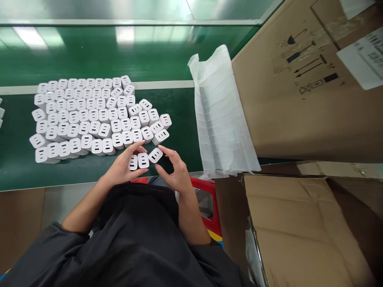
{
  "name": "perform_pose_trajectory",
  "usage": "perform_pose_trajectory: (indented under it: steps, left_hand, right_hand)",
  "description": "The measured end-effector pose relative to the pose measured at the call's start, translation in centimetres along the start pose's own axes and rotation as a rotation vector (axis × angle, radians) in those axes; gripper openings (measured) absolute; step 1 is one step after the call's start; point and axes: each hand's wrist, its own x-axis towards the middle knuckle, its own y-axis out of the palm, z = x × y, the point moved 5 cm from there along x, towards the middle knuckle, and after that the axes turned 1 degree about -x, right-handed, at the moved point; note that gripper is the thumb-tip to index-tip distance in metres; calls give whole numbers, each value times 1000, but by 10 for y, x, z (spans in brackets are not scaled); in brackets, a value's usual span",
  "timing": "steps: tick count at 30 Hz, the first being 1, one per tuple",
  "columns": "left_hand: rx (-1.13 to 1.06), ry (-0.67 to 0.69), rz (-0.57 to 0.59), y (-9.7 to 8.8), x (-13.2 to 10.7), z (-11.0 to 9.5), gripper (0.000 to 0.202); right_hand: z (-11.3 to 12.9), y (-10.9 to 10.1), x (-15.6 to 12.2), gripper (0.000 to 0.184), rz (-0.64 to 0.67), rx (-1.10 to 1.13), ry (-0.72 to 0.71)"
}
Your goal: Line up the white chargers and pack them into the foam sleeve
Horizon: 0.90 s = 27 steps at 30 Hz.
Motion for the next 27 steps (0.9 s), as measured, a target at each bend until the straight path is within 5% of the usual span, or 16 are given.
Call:
perform_pose_trajectory:
  steps: [10, 27]
  left_hand:
    - [-128, -51, 65, -3, -4, 0, 93]
    - [-204, -237, 130, -1, -4, 3, 84]
  right_hand:
    - [-9, 11, 2, 73, 114, 186, 24]
    - [-16, 5, 0, 72, 84, 238, 38]
